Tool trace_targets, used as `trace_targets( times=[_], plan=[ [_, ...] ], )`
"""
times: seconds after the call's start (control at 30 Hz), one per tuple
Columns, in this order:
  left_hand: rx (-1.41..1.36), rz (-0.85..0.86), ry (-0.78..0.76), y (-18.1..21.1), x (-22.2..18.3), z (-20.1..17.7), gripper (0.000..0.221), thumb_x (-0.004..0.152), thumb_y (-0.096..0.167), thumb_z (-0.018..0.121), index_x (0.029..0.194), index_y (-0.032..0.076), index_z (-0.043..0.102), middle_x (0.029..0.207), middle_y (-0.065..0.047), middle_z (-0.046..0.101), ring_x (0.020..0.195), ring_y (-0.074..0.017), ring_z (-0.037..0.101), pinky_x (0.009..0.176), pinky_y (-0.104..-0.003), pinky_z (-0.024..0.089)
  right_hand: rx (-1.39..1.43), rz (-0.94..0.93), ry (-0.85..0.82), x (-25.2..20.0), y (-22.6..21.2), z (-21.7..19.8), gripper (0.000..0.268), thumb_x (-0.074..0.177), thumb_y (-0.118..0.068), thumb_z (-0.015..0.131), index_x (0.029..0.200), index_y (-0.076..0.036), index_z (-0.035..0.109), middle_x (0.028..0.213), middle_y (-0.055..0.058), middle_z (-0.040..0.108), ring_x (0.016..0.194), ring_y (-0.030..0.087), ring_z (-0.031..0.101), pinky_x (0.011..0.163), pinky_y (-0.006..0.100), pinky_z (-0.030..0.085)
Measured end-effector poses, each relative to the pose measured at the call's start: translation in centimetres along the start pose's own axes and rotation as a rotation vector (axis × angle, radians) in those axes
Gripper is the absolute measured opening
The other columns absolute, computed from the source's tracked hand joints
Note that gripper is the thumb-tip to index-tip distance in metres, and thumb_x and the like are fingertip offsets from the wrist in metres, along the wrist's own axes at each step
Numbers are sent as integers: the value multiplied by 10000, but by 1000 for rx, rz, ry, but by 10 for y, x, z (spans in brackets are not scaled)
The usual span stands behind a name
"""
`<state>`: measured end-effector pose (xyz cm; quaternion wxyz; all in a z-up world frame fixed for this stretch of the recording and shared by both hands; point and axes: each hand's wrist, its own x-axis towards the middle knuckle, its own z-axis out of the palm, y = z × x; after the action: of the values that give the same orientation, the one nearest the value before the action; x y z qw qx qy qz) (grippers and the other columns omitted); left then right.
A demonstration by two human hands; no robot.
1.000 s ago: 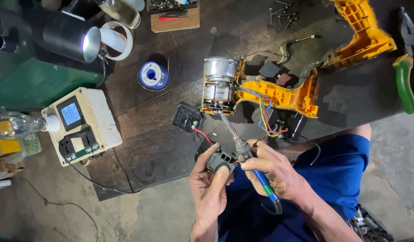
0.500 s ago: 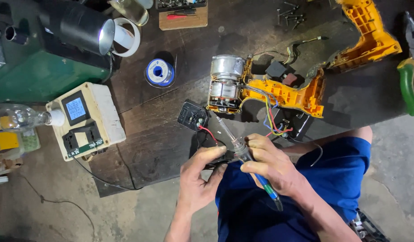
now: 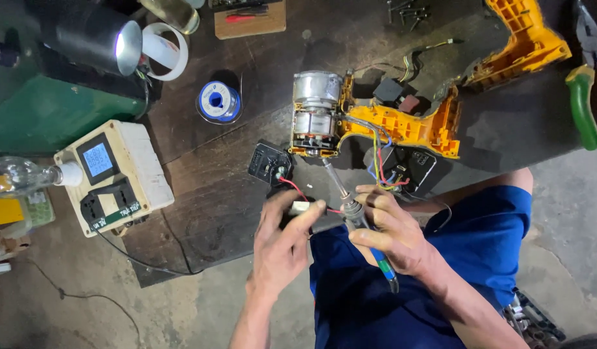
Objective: Soldering wires to a trigger switch while repairing a disassembled yellow power drill on a workbench.
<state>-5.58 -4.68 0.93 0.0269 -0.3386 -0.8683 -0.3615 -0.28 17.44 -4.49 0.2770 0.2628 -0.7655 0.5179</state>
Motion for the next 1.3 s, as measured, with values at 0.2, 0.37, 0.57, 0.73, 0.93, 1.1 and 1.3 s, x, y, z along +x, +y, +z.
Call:
trace_targets(
  times=[0.2, 0.37, 0.57, 0.73, 0.93, 1.1, 1.3],
  plan=[
    [-89, 54, 136, -9, 14, 4, 420, 962, -73, 537, 1243, 152, 753, 1170, -214, 637, 1060, -431, 682, 950, -514, 562, -101, 80, 347, 28, -26, -2, 287, 731, 60, 804, 590, -144, 659, 767, 122, 730, 681, 361, 705, 692, 510, 663],
    [-63, 25, 118, -3, 10, 1, 384, 995, -94, 566, 1330, 72, 652, 1236, -216, 627, 1112, -385, 668, 964, -461, 562, -94, 81, 371, 8, -38, -13, 266, 831, 12, 761, 860, -155, 555, 898, 178, 718, 806, 327, 713, 819, 559, 643],
    [-43, -22, 82, -2, -2, 1, 427, 1032, -113, 576, 1421, 64, 558, 1427, -208, 566, 1305, -362, 622, 1121, -432, 533, -68, 152, 291, -14, -55, -17, 277, 932, -33, 689, 1051, -167, 477, 1003, 211, 687, 940, 301, 715, 996, 583, 613],
    [-33, -21, 133, 1, -7, 6, 395, 1041, -70, 618, 1409, 68, 575, 1444, -197, 570, 1330, -362, 625, 1125, -440, 540, 10, 182, 206, -34, -57, -22, 226, 922, -178, 695, 1065, -141, 524, 1040, 253, 712, 889, 315, 726, 981, 550, 587],
    [6, -16, 133, -4, -8, 11, 482, 1031, -130, 583, 1413, 164, 611, 1468, -192, 537, 1335, -344, 608, 1084, -424, 523, 229, 336, 323, -29, -74, -20, 262, 980, -137, 586, 1178, 20, 518, 926, 255, 687, 846, 356, 748, 809, 418, 675],
    [-21, 32, 29, -13, -1, 1, 678, 907, -256, 536, 1439, 164, 574, 1326, -167, 570, 1107, -339, 590, 946, -403, 557, -75, 662, 446, -34, -81, -25, 190, 923, -48, 633, 1006, 123, 636, 923, 300, 681, 620, 300, 705, 588, 291, 579],
    [-72, 86, -10, -16, 12, -6, 693, 876, -307, 506, 1412, 126, 585, 1446, -174, 536, 1334, -345, 611, 1047, -407, 572, -441, 821, 337, -5, -89, -34, 184, 850, -53, 815, 998, 19, 735, 830, 115, 715, 703, 141, 662, 622, 235, 490]
  ],
)
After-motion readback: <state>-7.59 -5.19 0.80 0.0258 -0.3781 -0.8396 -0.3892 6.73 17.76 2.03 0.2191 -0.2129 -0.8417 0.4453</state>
